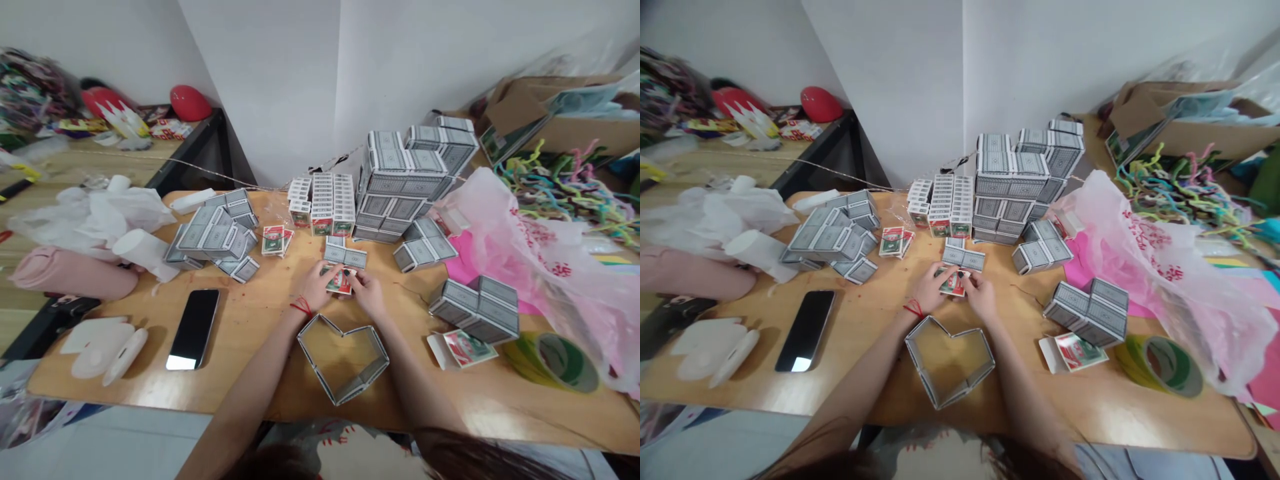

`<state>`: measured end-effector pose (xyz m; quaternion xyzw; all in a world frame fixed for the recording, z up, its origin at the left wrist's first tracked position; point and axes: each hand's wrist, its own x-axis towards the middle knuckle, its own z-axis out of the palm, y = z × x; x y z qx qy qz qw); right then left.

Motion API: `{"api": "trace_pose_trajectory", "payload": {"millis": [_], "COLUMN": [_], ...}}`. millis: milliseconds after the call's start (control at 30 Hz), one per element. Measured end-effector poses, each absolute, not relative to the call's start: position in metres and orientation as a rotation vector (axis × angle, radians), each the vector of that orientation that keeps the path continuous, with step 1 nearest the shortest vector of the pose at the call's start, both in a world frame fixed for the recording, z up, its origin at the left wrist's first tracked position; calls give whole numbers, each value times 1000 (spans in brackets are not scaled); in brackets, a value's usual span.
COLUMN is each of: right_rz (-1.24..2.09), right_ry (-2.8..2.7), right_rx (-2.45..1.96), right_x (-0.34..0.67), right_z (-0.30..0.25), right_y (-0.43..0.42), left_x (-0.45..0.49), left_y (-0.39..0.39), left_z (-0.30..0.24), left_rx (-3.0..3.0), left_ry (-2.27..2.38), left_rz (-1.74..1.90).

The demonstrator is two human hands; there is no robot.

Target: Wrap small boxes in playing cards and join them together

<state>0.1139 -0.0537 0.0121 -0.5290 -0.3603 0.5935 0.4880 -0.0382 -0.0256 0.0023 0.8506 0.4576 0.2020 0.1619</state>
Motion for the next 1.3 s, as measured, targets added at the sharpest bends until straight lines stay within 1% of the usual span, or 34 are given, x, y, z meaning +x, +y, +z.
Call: {"api": "trace_pose_trajectory", "payload": {"millis": [300,600,767,833,1033,1167,1300], "right_rz": [1302,1245,959,902,1033,1171,1235], "right_ry": [-968,-895,-1083,-1144,-1087,-879,-674], "right_rx": [-1381,-1405,-1369,-1311,-1257,-1165,-1068], "right_x": [113,107,109,111,114,117,124], "right_z": [5,9,12,14,15,11,8], "right_y": [-58,-61,-64,-65,-67,-65,-63], "left_x": [-39,-37,-36,-36,-34,-34,-35], "left_y": [-26,-27,-28,-29,-29,-30,-29], "left_z": [4,7,12,12,14,16,14], "left_rx": [2444,2426,2477,2483,2465,2473,2422], "left_ry": [1313,1304,1297,1278,1290,1328,1407], "left_rz": [531,556,504,495,472,424,481]}}
